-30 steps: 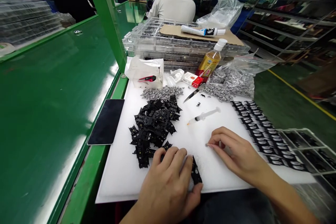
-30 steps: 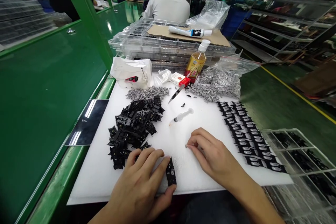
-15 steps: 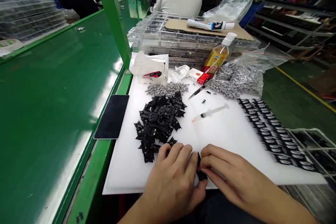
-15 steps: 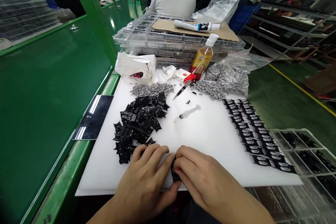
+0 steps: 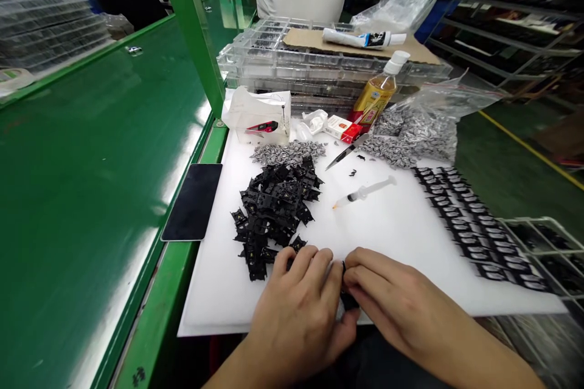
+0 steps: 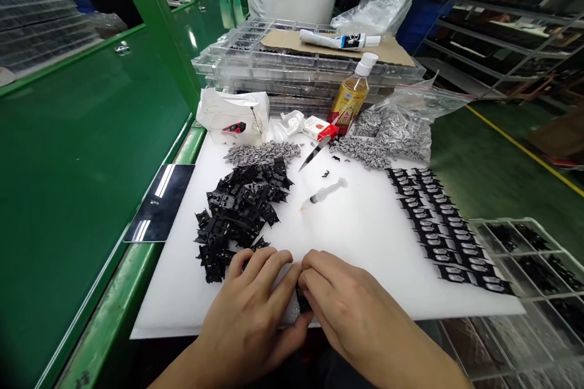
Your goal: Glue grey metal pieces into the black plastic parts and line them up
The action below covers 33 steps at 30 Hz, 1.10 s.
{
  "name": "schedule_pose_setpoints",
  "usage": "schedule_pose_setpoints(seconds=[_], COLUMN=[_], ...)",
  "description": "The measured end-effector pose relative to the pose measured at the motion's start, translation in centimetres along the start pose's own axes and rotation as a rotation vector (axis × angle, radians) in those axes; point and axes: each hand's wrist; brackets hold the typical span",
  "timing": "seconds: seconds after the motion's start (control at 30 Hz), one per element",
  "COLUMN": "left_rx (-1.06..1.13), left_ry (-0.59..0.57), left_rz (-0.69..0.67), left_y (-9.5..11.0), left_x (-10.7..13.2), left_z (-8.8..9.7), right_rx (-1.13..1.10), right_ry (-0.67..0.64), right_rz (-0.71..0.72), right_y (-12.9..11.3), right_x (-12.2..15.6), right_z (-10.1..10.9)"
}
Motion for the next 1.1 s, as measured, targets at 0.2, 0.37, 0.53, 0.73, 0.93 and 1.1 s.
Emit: schedule_pose_setpoints(seconds=[0.2,0.37,0.53,0.73,0.93,1.1], left_rx=[0.004,0.011,0.096,0.164,0.227,0.189], left_ry=[-0.011,-0.016,-0.067,-0.021,0.083,0.081], left_rz=[0.010,0.014,-0.019,0.012,-0.010,-0.066], left_y=[0.0,0.0,0.0,-0.2,-0.1,-0.4], left_x=[-0.1,0.1,0.2,0.3,0.3,0.4], left_z=[0.0,0.0,0.9,1.0,0.6,0.5], right_rx=[-0.014,0.006,-0.102,0.013,0.070,0.141], right_ry=[-0.020,0.034,0.316,0.293,0.316,0.398], right_rz=[-0.049,-0.015,0.024,0.171,0.244,0.218], right_y=[-0.3,-0.4,2.1,4.0,4.1,4.4], right_x=[0.0,0.1,0.8,0.7,0.5,1.7], right_z=[-0.2,0.4,1.8,0.2,-0.3,-0.6])
Point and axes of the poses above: each hand's wrist, its own x-axis away from the middle knuckle, its own z-axis out of the back of the hand, y = z × x, and after that the axes turned 12 degrees about x, right-handed
